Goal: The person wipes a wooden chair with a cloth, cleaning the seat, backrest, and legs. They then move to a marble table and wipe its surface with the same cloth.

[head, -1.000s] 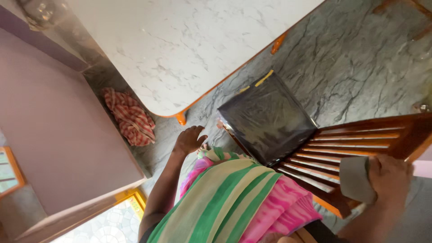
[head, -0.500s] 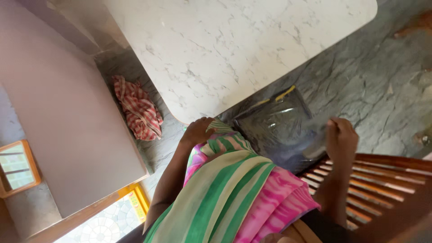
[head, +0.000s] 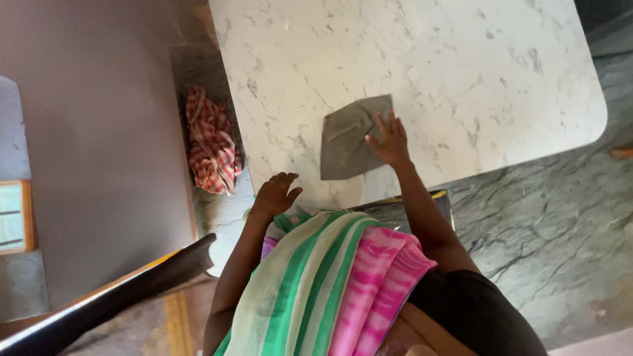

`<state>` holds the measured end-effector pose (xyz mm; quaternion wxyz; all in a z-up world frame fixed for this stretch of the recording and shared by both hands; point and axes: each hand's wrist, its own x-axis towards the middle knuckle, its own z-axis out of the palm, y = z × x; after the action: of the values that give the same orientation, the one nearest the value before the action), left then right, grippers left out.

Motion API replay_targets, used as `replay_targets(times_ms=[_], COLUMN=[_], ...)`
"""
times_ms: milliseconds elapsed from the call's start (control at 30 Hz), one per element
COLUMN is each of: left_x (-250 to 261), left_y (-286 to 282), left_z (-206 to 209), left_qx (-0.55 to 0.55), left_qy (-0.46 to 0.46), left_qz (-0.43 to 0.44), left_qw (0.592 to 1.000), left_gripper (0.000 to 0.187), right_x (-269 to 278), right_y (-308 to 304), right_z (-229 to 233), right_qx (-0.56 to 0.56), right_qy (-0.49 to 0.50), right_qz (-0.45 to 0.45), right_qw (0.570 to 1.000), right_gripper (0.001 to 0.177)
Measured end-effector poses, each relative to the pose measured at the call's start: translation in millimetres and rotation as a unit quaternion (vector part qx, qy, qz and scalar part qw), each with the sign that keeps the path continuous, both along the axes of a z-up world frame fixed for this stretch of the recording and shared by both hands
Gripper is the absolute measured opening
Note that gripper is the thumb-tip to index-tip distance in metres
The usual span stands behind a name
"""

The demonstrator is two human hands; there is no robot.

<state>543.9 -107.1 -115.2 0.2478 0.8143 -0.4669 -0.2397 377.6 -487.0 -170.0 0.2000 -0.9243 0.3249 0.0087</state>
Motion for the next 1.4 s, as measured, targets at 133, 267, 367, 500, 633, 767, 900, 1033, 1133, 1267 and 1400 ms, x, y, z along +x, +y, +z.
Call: replay_targets(times_ms=[133, 267, 367, 500, 633, 767, 900, 1033, 1133, 1267, 1400], left_x=[4.7, 6.5, 9.2, 12.6, 9.4, 16.3, 15.5, 14.4, 14.5, 14.8, 17.2], left_y=[-28.1, -35.4, -38.1, -21.1, 2.7, 8.4, 6.9, 8.3, 5.5, 4.1, 4.6], left_z=[-2.6, -9.7, -34.7, -73.3, -103.8, -121.7, -125.1, -132.5, -134.1, -134.8, -135.7], left_qx=[0.013, 0.021, 0.022, 0.101, 0.062, 0.044, 0.042, 0.008, 0.044, 0.048, 0.045], left_qy=[-0.020, -0.004, -0.007, -0.022, -0.037, -0.009, -0.001, -0.040, -0.037, -0.060, -0.056], left_qz=[0.034, 0.135, 0.205, 0.153, 0.104, 0.100, 0.112, 0.098, 0.099, 0.083, 0.101], left_qw=[0.999, 0.991, 0.979, 0.983, 0.992, 0.994, 0.993, 0.994, 0.993, 0.994, 0.992], left_gripper=[0.046, 0.064, 0.083, 0.099, 0.108, 0.106, 0.107, 0.109, 0.108, 0.110, 0.108], right_x=[79.9, 133.8, 186.6, 251.1, 212.6, 92.1, -0.4, -50.5, -54.3, -58.1, -72.7], right_y=[38.9, 135.4, 151.8, 59.4, -72.7, -132.2, -116.0, -86.5, -77.4, -74.0, -88.3], right_z=[-35.3, -28.1, -23.5, -27.9, -2.1, 25.8, 34.0, 30.5, 30.6, 23.7, 14.2], right_qx=[0.044, -0.057, -0.032, -0.094, -0.039, -0.010, 0.018, 0.037, -0.005, 0.008, 0.015], right_qy=[0.225, 0.109, 0.124, 0.130, 0.168, 0.185, 0.308, 0.348, 0.366, 0.369, 0.324], right_qz=[0.106, 0.382, 0.508, 0.412, 0.129, -0.021, -0.061, -0.002, 0.026, -0.014, 0.011], right_qw=[0.968, 0.916, 0.852, 0.897, 0.976, 0.982, 0.949, 0.937, 0.930, 0.929, 0.946], right_gripper=[0.093, 0.074, 0.064, 0.083, 0.096, 0.107, 0.120, 0.137, 0.143, 0.141, 0.143])
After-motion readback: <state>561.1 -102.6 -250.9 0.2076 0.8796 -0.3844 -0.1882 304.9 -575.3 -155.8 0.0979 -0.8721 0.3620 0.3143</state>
